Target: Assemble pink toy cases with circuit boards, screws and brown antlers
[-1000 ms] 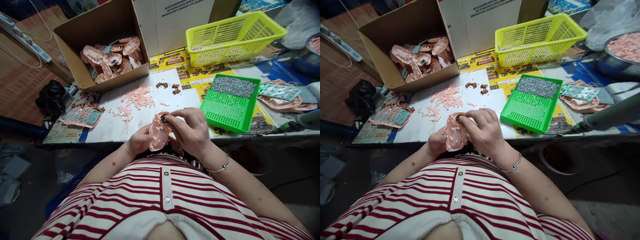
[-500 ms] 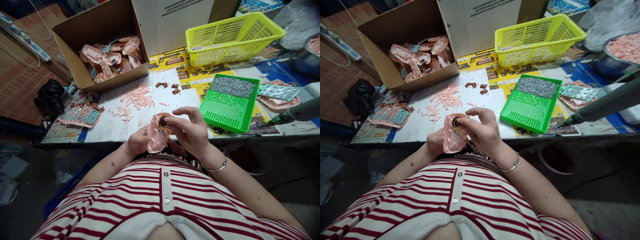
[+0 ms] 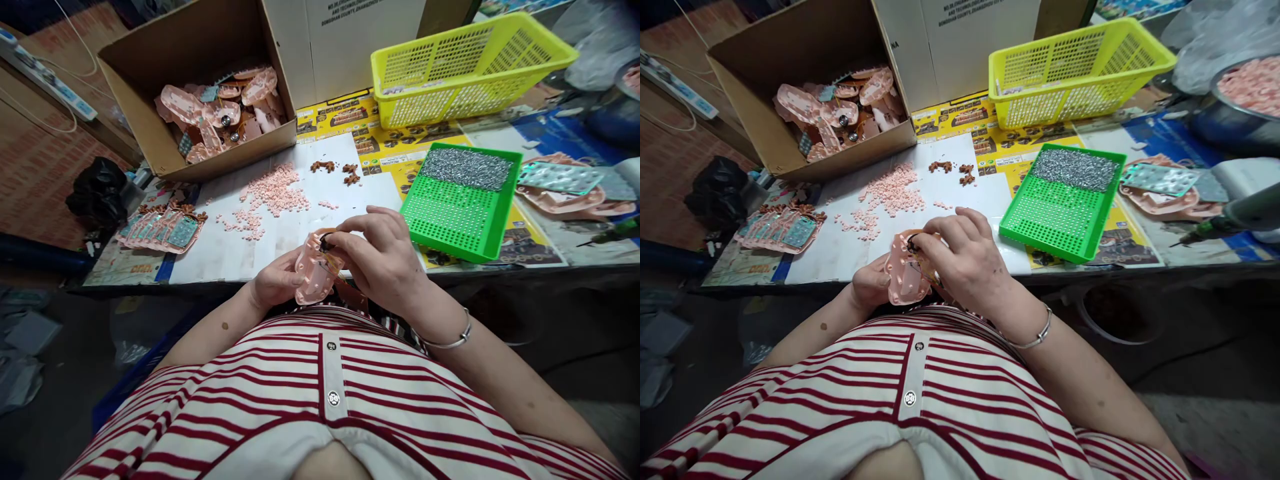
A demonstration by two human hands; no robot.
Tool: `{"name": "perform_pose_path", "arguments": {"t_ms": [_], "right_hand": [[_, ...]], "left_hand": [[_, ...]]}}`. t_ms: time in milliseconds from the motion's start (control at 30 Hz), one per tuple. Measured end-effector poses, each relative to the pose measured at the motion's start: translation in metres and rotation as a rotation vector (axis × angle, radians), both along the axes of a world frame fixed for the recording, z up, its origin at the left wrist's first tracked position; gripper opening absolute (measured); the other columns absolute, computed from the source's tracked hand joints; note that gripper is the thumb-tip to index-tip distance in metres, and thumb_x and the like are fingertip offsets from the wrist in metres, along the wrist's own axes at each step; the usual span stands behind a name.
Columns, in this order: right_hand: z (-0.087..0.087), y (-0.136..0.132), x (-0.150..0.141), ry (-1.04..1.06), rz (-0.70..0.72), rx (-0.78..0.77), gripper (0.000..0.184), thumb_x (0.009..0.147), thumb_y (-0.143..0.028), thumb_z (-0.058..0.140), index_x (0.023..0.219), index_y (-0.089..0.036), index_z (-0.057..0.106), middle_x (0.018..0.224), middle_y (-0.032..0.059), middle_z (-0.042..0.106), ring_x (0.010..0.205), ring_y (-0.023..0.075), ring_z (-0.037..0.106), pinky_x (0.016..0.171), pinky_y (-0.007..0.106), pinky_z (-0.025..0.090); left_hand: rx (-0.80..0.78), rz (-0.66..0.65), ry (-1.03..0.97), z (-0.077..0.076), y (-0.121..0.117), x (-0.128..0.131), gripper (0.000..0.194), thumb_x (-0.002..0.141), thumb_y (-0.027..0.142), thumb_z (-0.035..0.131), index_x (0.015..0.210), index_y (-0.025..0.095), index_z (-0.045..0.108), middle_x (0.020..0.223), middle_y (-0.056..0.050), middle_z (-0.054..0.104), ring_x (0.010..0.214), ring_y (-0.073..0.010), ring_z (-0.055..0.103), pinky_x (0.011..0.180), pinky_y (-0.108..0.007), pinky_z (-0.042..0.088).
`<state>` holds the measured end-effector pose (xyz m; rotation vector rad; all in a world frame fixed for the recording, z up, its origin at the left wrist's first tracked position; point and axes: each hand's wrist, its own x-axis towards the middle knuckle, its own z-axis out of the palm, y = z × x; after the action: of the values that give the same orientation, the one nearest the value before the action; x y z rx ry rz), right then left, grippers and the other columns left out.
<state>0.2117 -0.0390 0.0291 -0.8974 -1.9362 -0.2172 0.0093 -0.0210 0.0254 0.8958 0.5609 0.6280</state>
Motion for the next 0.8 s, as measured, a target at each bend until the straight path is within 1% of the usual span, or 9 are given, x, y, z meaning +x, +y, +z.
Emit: {"name": "perform_pose_path", "arguments": {"t_ms": [167, 333, 400, 467, 533, 567, 667, 733, 800], "right_hand": [[-0.008, 0.008, -0.004, 0.257, 0.127, -0.202, 0.028, 0.095, -0.031, 0.064, 0.121, -0.022, 0.06, 0.11, 0.0099, 0.066, 0.104, 0.0221, 0.064, 0.086, 0.04, 0.057], [-0.017, 0.013, -0.008, 0.241, 0.219, -0.383, 0.023, 0.095, -0.029, 0.061, 0.115, -0.019, 0.064, 0.112, 0.0121, 0.068, 0.105, 0.0231, 0.065, 0.091, 0.043, 0.057], [-0.027, 0.017, -0.004, 0.331, 0.346, -0.565, 0.039, 0.095, -0.038, 0.061, 0.13, -0.02, 0.058, 0.122, 0.0138, 0.067, 0.11, 0.0224, 0.066, 0.094, 0.044, 0.057], [-0.04, 0.019, 0.001, 0.409, 0.505, -0.796, 0.067, 0.09, -0.052, 0.067, 0.145, -0.022, 0.046, 0.13, 0.0155, 0.065, 0.108, 0.0216, 0.068, 0.091, 0.041, 0.059], [-0.051, 0.017, 0.004, 0.415, 0.575, -0.958, 0.089, 0.081, -0.058, 0.075, 0.153, -0.022, 0.037, 0.125, 0.0143, 0.068, 0.098, 0.0204, 0.07, 0.082, 0.037, 0.061], [-0.055, 0.015, 0.004, 0.42, 0.592, -1.013, 0.092, 0.081, -0.056, 0.077, 0.155, -0.022, 0.034, 0.113, 0.0109, 0.072, 0.087, 0.0184, 0.071, 0.075, 0.034, 0.06], [-0.053, 0.007, 0.003, 0.584, 0.61, -1.115, 0.079, 0.088, -0.044, 0.072, 0.155, -0.025, 0.034, 0.079, -0.0015, 0.071, 0.057, 0.0112, 0.062, 0.052, 0.023, 0.052], [-0.042, 0.003, 0.004, 0.749, 0.589, -1.144, 0.057, 0.089, -0.042, 0.072, 0.141, -0.027, 0.054, 0.084, 0.0003, 0.074, 0.058, 0.0101, 0.064, 0.05, 0.021, 0.051], [-0.026, 0.001, 0.008, 0.807, 0.619, -1.165, 0.047, 0.081, -0.049, 0.079, 0.121, -0.025, 0.069, 0.104, 0.0063, 0.077, 0.075, 0.014, 0.072, 0.062, 0.025, 0.059]], "left_hand": [[0.021, -0.018, 0.007, 0.007, 0.002, 0.0, 0.071, 0.056, 0.031, 0.089, 0.123, 0.016, 0.068, 0.103, -0.01, 0.072, 0.089, -0.0241, 0.068, 0.084, -0.034, 0.052], [-0.016, 0.182, 0.122, 0.008, 0.005, 0.012, 0.036, 0.074, 0.039, 0.085, 0.096, 0.013, 0.073, 0.084, -0.006, 0.073, 0.073, -0.0156, 0.068, 0.072, -0.027, 0.052], [-0.011, 0.304, 0.1, 0.01, 0.008, 0.015, 0.035, 0.071, 0.038, 0.088, 0.09, 0.013, 0.073, 0.08, -0.004, 0.073, 0.07, -0.0138, 0.067, 0.071, -0.025, 0.053], [-0.005, 0.428, 0.055, 0.013, 0.014, 0.014, 0.038, 0.066, 0.038, 0.091, 0.088, 0.013, 0.071, 0.075, -0.002, 0.072, 0.067, -0.0133, 0.067, 0.069, -0.025, 0.054], [-0.008, 0.522, 0.044, 0.014, 0.02, 0.01, 0.04, 0.064, 0.037, 0.092, 0.088, 0.014, 0.07, 0.072, 0.0, 0.071, 0.064, -0.0132, 0.067, 0.068, -0.025, 0.054], [-0.011, 0.555, 0.053, 0.013, 0.023, 0.006, 0.04, 0.064, 0.036, 0.092, 0.088, 0.014, 0.069, 0.072, 0.0, 0.071, 0.064, -0.0132, 0.067, 0.069, -0.025, 0.055], [-0.001, 0.591, 0.104, 0.005, 0.029, -0.003, 0.041, 0.063, 0.035, 0.092, 0.089, 0.014, 0.069, 0.075, -0.001, 0.072, 0.068, -0.0133, 0.068, 0.072, -0.026, 0.054], [0.014, 0.544, 0.154, -0.003, 0.03, -0.006, 0.042, 0.062, 0.036, 0.093, 0.089, 0.013, 0.071, 0.077, -0.001, 0.073, 0.068, -0.013, 0.067, 0.072, -0.026, 0.053], [0.016, 0.441, 0.185, -0.011, 0.028, -0.007, 0.042, 0.061, 0.036, 0.093, 0.088, 0.012, 0.072, 0.077, -0.002, 0.072, 0.067, -0.0127, 0.066, 0.069, -0.025, 0.051]]}}
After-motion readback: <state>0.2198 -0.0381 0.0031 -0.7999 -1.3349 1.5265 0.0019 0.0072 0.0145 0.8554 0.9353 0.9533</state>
